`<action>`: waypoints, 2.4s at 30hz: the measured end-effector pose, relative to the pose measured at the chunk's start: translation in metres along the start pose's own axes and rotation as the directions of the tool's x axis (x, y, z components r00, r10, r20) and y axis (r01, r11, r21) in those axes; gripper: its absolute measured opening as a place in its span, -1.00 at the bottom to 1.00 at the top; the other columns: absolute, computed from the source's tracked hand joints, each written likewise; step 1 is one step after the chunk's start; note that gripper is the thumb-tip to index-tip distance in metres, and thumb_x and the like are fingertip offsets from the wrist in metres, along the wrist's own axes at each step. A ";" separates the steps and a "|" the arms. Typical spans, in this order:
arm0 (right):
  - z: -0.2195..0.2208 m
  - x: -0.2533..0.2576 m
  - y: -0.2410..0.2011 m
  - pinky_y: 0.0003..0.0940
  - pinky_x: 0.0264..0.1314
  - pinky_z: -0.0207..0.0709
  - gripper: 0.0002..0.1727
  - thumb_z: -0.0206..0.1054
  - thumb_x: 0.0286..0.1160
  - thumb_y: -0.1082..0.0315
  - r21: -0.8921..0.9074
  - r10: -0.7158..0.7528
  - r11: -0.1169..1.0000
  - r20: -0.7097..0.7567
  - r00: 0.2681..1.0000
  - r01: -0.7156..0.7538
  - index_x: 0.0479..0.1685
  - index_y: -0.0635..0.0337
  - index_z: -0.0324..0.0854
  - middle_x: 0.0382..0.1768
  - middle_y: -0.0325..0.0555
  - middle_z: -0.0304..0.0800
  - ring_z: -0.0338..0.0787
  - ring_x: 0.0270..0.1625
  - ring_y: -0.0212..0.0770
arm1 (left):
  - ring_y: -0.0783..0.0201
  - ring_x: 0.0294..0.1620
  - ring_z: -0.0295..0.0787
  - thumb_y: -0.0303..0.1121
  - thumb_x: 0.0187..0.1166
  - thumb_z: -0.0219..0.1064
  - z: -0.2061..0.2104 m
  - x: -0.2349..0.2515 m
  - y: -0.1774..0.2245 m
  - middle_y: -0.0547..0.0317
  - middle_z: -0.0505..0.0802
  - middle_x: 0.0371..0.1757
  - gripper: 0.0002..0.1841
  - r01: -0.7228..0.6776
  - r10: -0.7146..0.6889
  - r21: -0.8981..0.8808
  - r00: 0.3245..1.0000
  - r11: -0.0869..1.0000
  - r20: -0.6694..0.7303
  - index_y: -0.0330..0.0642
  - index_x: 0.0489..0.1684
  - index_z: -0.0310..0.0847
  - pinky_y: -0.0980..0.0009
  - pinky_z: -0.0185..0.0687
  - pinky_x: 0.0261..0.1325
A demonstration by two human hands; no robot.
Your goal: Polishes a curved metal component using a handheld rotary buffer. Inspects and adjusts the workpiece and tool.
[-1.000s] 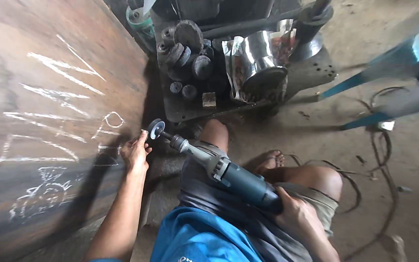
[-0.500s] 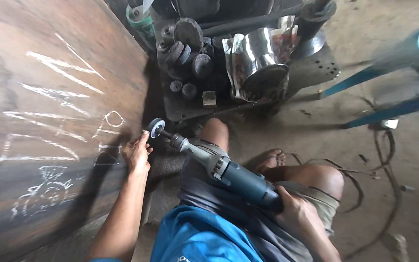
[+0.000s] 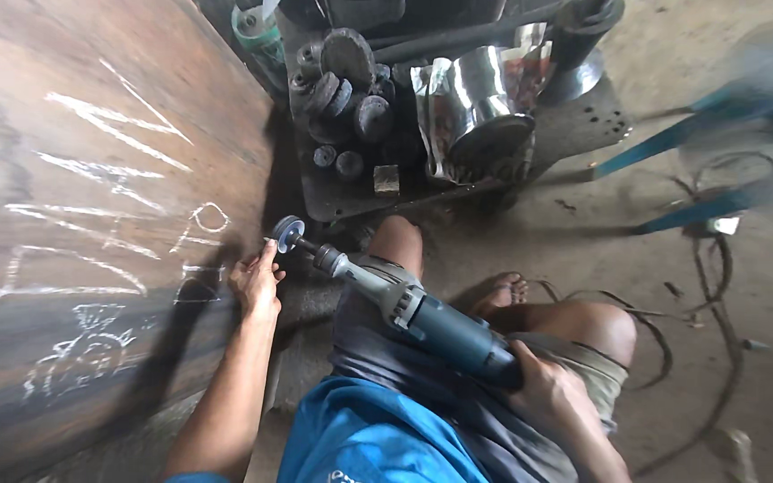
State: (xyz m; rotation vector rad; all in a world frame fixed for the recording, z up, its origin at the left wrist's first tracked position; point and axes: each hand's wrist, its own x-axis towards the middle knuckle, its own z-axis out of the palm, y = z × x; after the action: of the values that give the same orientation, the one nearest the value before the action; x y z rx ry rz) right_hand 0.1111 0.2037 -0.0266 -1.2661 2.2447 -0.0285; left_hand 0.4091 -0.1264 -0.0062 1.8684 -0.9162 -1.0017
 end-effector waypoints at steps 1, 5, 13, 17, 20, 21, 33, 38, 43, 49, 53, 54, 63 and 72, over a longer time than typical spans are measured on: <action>0.000 0.000 0.000 0.32 -0.33 0.63 -0.31 0.70 -0.14 0.08 0.000 -0.001 1.000 -0.002 1.000 0.001 0.20 -0.02 0.68 -0.42 0.07 0.86 0.88 -0.32 0.26 | 0.23 -0.31 0.76 -0.11 0.42 0.64 0.000 0.000 0.000 0.06 0.78 -0.09 -0.52 0.000 0.000 0.001 1.000 1.000 0.000 -0.20 0.10 0.57 0.25 0.77 -0.24; 0.000 0.000 0.001 0.31 -0.32 0.63 -0.31 0.70 -0.13 0.09 -0.003 0.003 1.000 0.004 1.000 -0.003 0.20 -0.03 0.68 -0.42 0.07 0.86 0.88 -0.31 0.26 | 0.25 -0.32 0.75 -0.10 0.44 0.63 0.001 0.000 0.000 0.07 0.77 -0.11 -0.53 0.000 0.000 0.000 1.000 1.000 -0.001 -0.20 0.07 0.57 0.26 0.77 -0.26; 0.000 0.000 0.001 0.31 -0.33 0.63 -0.29 0.72 -0.15 0.07 0.009 -0.011 1.000 -0.014 1.000 0.011 0.21 -0.03 0.69 -0.42 0.07 0.86 0.88 -0.32 0.26 | 0.24 -0.33 0.75 -0.12 0.43 0.64 0.001 -0.001 0.000 0.07 0.78 -0.10 -0.52 0.003 -0.003 -0.008 1.000 1.000 -0.002 -0.19 0.11 0.56 0.26 0.76 -0.26; 0.000 0.001 0.001 0.32 -0.32 0.63 -0.29 0.71 -0.16 0.08 0.007 -0.005 1.000 -0.005 1.000 0.005 0.21 -0.04 0.69 -0.42 0.07 0.86 0.88 -0.32 0.26 | 0.23 -0.30 0.75 -0.13 0.43 0.64 0.003 -0.004 -0.001 0.04 0.77 -0.04 -0.48 0.012 -0.012 -0.004 1.000 1.000 0.009 -0.21 0.19 0.55 0.25 0.76 -0.25; -0.003 0.001 -0.001 0.37 -0.27 0.63 -0.25 0.72 -0.15 0.10 0.016 0.013 1.000 0.024 1.000 -0.013 0.28 -0.03 0.68 -0.38 0.12 0.87 0.88 -0.27 0.31 | 0.25 -0.33 0.75 -0.16 0.43 0.64 0.004 -0.006 -0.004 0.06 0.78 -0.08 -0.52 -0.005 0.005 -0.020 1.000 1.000 -0.002 -0.21 0.14 0.55 0.27 0.76 -0.27; -0.003 0.000 0.000 0.37 -0.26 0.63 -0.25 0.71 -0.14 0.11 0.018 0.014 1.000 0.027 1.000 -0.014 0.29 -0.02 0.67 -0.38 0.13 0.87 0.88 -0.27 0.32 | 0.26 -0.34 0.75 -0.17 0.43 0.64 0.004 -0.006 -0.005 0.07 0.78 -0.10 -0.53 -0.014 0.014 -0.034 1.000 0.999 -0.013 -0.21 0.12 0.56 0.29 0.76 -0.28; -0.003 0.003 0.001 0.35 -0.27 0.63 -0.26 0.72 -0.13 0.08 0.009 0.012 1.000 0.044 0.999 -0.013 0.27 -0.04 0.67 -0.40 0.10 0.86 0.88 -0.28 0.29 | 0.26 -0.36 0.74 -0.16 0.44 0.63 0.000 -0.003 -0.009 0.10 0.76 -0.13 -0.55 -0.033 0.028 -0.082 0.998 0.996 -0.055 -0.20 0.08 0.55 0.29 0.77 -0.27; -0.002 0.002 0.001 0.33 -0.27 0.63 -0.28 0.71 -0.11 0.11 -0.007 0.022 1.000 0.062 0.998 -0.022 0.26 -0.04 0.66 -0.43 0.11 0.85 0.88 -0.30 0.29 | 0.27 -0.38 0.74 -0.17 0.45 0.63 0.001 -0.004 -0.012 0.10 0.77 -0.13 -0.55 -0.024 0.020 -0.081 0.999 0.996 -0.051 -0.20 0.10 0.55 0.31 0.76 -0.31; -0.001 0.000 0.002 0.31 -0.34 0.61 -0.37 0.69 -0.13 0.12 -0.010 0.011 1.000 0.005 1.000 -0.011 0.13 0.00 0.71 -0.50 0.09 0.82 0.87 -0.35 0.27 | 0.29 -0.38 0.74 -0.16 0.45 0.63 -0.001 -0.005 -0.010 0.11 0.76 -0.15 -0.56 -0.025 0.021 -0.076 0.998 0.997 -0.058 -0.20 0.09 0.56 0.32 0.76 -0.30; 0.005 -0.002 0.000 0.30 -0.42 0.60 -0.35 0.67 -0.21 0.19 -0.011 -0.034 0.999 -0.094 0.995 0.033 0.13 0.04 0.70 -0.49 0.08 0.82 0.86 -0.40 0.28 | 0.27 -0.33 0.74 -0.15 0.46 0.62 0.000 -0.005 -0.012 0.09 0.76 -0.10 -0.52 -0.030 0.028 -0.060 0.998 0.998 -0.050 -0.20 0.17 0.54 0.30 0.75 -0.25; 0.004 -0.001 0.001 0.30 -0.39 0.61 -0.32 0.69 -0.20 0.14 -0.010 -0.030 1.000 -0.075 0.997 0.030 0.14 0.03 0.70 -0.46 0.07 0.84 0.87 -0.37 0.27 | 0.26 -0.29 0.75 -0.14 0.45 0.62 0.001 -0.005 -0.012 0.08 0.77 -0.08 -0.50 -0.027 0.024 -0.056 0.998 0.998 -0.052 -0.21 0.18 0.54 0.28 0.76 -0.22; 0.004 -0.001 0.001 0.30 -0.40 0.61 -0.32 0.70 -0.21 0.13 -0.008 -0.034 0.999 -0.082 0.996 0.034 0.14 0.03 0.70 -0.47 0.07 0.83 0.87 -0.38 0.27 | 0.26 -0.29 0.75 -0.13 0.45 0.62 0.001 -0.005 -0.011 0.08 0.77 -0.08 -0.50 -0.029 0.027 -0.055 0.998 0.998 -0.053 -0.22 0.17 0.54 0.28 0.76 -0.21; 0.004 -0.001 0.002 0.28 -0.42 0.61 -0.33 0.70 -0.23 0.13 0.001 -0.044 0.999 -0.093 0.995 0.044 0.12 0.03 0.71 -0.50 0.04 0.82 0.87 -0.40 0.23 | 0.27 -0.32 0.75 -0.16 0.41 0.65 0.003 -0.004 -0.011 0.10 0.77 -0.11 -0.51 -0.045 0.042 -0.057 0.997 0.997 -0.059 -0.20 0.13 0.55 0.30 0.76 -0.24; 0.004 0.000 0.002 0.29 -0.41 0.61 -0.32 0.71 -0.22 0.11 -0.001 -0.032 1.000 -0.076 0.997 0.032 0.13 0.00 0.70 -0.48 0.04 0.83 0.87 -0.39 0.24 | 0.28 -0.34 0.75 -0.15 0.40 0.66 0.004 -0.003 -0.008 0.11 0.77 -0.13 -0.51 -0.058 0.056 -0.036 0.996 0.998 -0.066 -0.20 0.12 0.56 0.30 0.77 -0.25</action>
State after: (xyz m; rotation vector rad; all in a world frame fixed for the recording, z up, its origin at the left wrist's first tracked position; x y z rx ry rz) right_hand 0.1110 0.2058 -0.0309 -1.3211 2.2885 -0.0894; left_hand 0.4064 -0.1217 -0.0138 1.8222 -0.9013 -0.9130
